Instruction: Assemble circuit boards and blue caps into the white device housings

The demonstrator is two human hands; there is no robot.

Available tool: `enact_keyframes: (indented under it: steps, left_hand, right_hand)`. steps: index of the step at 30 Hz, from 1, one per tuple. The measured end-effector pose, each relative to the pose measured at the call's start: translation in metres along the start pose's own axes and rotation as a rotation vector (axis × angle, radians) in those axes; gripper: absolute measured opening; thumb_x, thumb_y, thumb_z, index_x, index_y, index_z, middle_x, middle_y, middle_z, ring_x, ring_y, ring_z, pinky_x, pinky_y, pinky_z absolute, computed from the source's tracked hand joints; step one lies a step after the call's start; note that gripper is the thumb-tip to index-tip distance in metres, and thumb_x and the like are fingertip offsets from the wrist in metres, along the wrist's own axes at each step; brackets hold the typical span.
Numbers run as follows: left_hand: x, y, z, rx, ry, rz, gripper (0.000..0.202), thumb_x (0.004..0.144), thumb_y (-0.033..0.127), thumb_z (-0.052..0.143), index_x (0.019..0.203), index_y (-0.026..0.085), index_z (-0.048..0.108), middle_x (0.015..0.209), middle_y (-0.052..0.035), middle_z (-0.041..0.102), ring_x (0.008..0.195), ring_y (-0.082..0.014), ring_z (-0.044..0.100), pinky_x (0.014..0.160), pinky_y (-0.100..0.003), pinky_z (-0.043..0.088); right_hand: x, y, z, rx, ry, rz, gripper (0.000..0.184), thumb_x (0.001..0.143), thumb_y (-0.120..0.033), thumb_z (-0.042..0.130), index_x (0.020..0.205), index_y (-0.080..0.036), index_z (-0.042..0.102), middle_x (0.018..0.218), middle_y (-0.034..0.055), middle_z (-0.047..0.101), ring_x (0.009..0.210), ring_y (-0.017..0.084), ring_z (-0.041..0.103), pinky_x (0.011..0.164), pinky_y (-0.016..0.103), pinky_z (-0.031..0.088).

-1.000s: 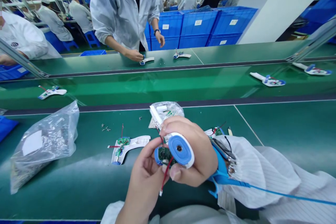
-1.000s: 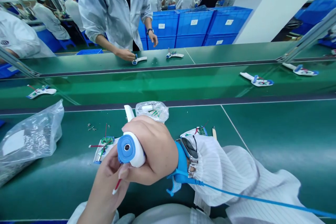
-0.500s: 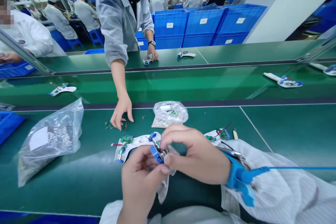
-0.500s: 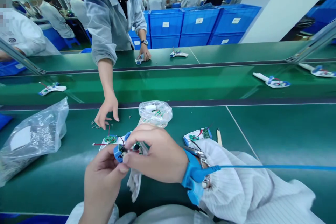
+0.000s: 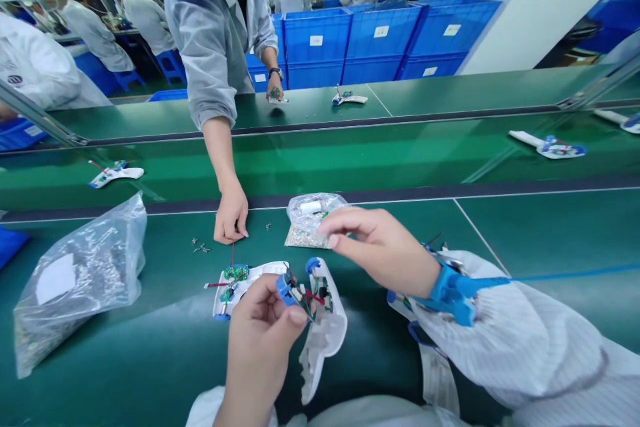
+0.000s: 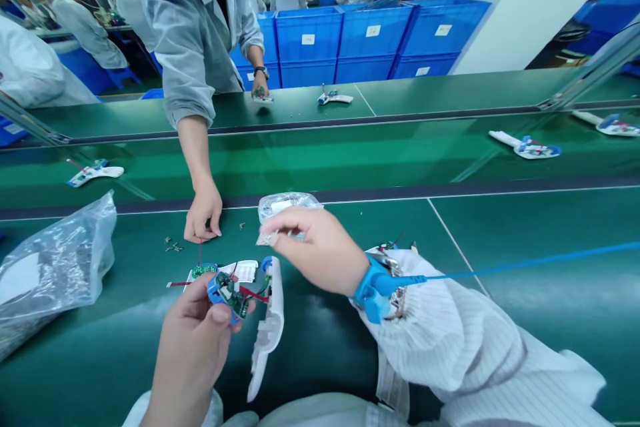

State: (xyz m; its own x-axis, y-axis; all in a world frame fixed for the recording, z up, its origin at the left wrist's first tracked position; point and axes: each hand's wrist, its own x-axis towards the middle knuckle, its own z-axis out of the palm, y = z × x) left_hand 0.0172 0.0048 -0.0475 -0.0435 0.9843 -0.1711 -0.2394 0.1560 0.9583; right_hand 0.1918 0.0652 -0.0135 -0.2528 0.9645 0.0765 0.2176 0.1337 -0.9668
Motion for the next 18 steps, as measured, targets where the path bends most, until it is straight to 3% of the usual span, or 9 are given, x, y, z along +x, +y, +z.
enact_keyframes:
  steps: [2, 3, 6, 9, 14, 18]
  left_hand:
    - [0.004, -0.004, -0.003, -0.090, -0.055, -0.048, 0.029, 0.057, 0.041, 0.078, 0.066, 0.016, 0.065, 0.054, -0.0007, 0.060, 0.045, -0.0099, 0.051, 0.039, -0.017, 0.038]
    - [0.005, -0.005, -0.004, -0.123, -0.075, -0.067, 0.030, 0.058, 0.041, 0.078, 0.068, 0.016, 0.066, 0.056, -0.0011, 0.061, 0.045, -0.0091, 0.051, 0.040, -0.017, 0.040]
    - [0.007, -0.003, 0.000, -0.222, -0.096, -0.087, 0.028, 0.060, 0.041, 0.077, 0.073, 0.019, 0.068, 0.056, 0.0010, 0.060, 0.044, -0.0062, 0.049, 0.042, -0.015, 0.042]
    - [0.008, -0.001, 0.004, -0.283, -0.045, -0.087, 0.028, 0.061, 0.041, 0.077, 0.078, 0.020, 0.070, 0.057, 0.0019, 0.058, 0.047, -0.0066, 0.051, 0.042, -0.014, 0.044]
    - [0.008, 0.001, 0.006, -0.293, -0.018, -0.119, 0.033, 0.061, 0.044, 0.076, 0.077, 0.016, 0.070, 0.061, -0.0004, 0.059, 0.050, -0.0088, 0.054, 0.039, -0.015, 0.044]
    - [0.008, -0.001, 0.003, -0.265, -0.067, -0.117, 0.031, 0.064, 0.044, 0.074, 0.078, 0.017, 0.069, 0.069, -0.0034, 0.065, 0.056, -0.0116, 0.059, 0.043, -0.016, 0.045]
  right_hand:
    - [0.001, 0.002, -0.005, -0.129, 0.051, -0.001, 0.030, 0.073, -0.017, 0.058, 0.102, -0.018, 0.065, 0.111, 0.0083, 0.063, 0.104, 0.022, 0.057, 0.090, 0.037, 0.044]
    - [-0.001, 0.002, -0.005, -0.139, 0.006, -0.032, 0.032, 0.074, -0.016, 0.058, 0.106, -0.018, 0.064, 0.114, 0.0083, 0.063, 0.107, 0.022, 0.056, 0.092, 0.038, 0.043]
    - [-0.010, -0.001, 0.006, -0.082, -0.176, -0.203, 0.021, 0.075, -0.013, 0.057, 0.092, -0.016, 0.069, 0.103, 0.0082, 0.067, 0.099, 0.019, 0.061, 0.089, 0.033, 0.046]
    - [-0.018, 0.000, 0.021, -0.043, -0.153, -0.297, 0.015, 0.073, -0.010, 0.059, 0.082, -0.016, 0.069, 0.100, 0.0087, 0.068, 0.094, 0.017, 0.062, 0.086, 0.030, 0.047]
    - [-0.020, 0.012, 0.033, 0.130, -0.111, -0.181, 0.004, 0.074, -0.016, 0.063, 0.071, -0.017, 0.066, 0.098, 0.0080, 0.063, 0.085, 0.015, 0.062, 0.075, 0.028, 0.049]
    - [-0.016, 0.015, 0.029, 0.291, -0.091, -0.107, 0.016, 0.080, -0.028, 0.059, 0.069, -0.017, 0.061, 0.081, 0.0057, 0.062, 0.089, 0.017, 0.058, 0.078, 0.030, 0.047]
